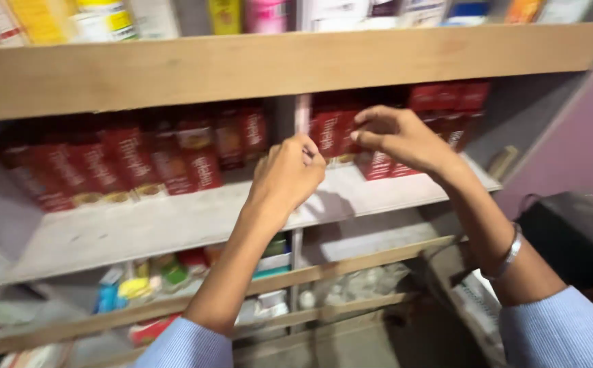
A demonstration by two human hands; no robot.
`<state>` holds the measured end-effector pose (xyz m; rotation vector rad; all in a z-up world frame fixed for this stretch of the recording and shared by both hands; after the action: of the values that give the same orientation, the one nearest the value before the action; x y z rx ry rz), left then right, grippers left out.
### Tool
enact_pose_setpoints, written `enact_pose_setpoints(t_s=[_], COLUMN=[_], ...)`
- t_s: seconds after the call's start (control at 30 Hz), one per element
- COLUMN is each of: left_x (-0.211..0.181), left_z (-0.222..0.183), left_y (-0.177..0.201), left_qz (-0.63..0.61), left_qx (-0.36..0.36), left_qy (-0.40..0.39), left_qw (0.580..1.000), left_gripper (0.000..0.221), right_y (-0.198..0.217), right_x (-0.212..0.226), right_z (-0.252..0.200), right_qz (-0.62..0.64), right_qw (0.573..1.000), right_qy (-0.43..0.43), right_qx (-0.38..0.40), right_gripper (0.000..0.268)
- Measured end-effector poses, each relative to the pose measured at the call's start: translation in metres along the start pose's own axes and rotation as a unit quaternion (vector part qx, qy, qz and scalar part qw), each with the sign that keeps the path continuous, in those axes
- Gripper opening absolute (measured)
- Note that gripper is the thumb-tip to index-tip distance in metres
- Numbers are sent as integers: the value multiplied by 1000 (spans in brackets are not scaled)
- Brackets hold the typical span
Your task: The person picks up, arranges, and stacks medicine boxes on shelves by hand, moving items aside to reach the work and turning some over.
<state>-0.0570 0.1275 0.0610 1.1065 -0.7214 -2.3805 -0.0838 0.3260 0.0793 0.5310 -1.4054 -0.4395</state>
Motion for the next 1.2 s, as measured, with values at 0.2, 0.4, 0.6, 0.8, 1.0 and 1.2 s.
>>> enact_pose_setpoints(t_s=[0.2,0.4,0.6,0.8,1.0,1.2], left_x=[-64,-63,-40,-2,15,11], left_z=[48,105,154,179,220,263], left_y=[-105,-173,-202,-248,-296,-304], left_qz=[-16,115,161,104,88,86], left_qx=[51,68,102,266,275,151], left_qy=[3,-101,-32,109,59,-27], left_qw=[999,986,981,952,956,984], left_gripper=[33,60,95,91,102,88], right_y=[113,167,191,223,241,281], right_x=[-129,-202,-226,-228,-260,-335], right_z=[38,75,84,102,138,175], right_qz=[-48,-138,-204,-222,-162,-107], right_qw=[997,977,942,910,907,882], right_qy=[29,57,-85,-188,-164,-157], right_qx=[-53,-154,-254,-296,-353,-430], right_gripper=[44,68,93,100,120,69])
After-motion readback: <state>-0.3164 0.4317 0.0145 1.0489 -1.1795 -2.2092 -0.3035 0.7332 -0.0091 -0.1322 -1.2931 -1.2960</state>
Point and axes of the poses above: each hand's wrist, its own z-axis towards the middle knuckle, its own y-axis out of the back of the hand, x = y × z, the point moved 10 cm from there along z, towards the middle knuckle, and after that the axes turned 15 degrees about -y, right-handed, at the moved point
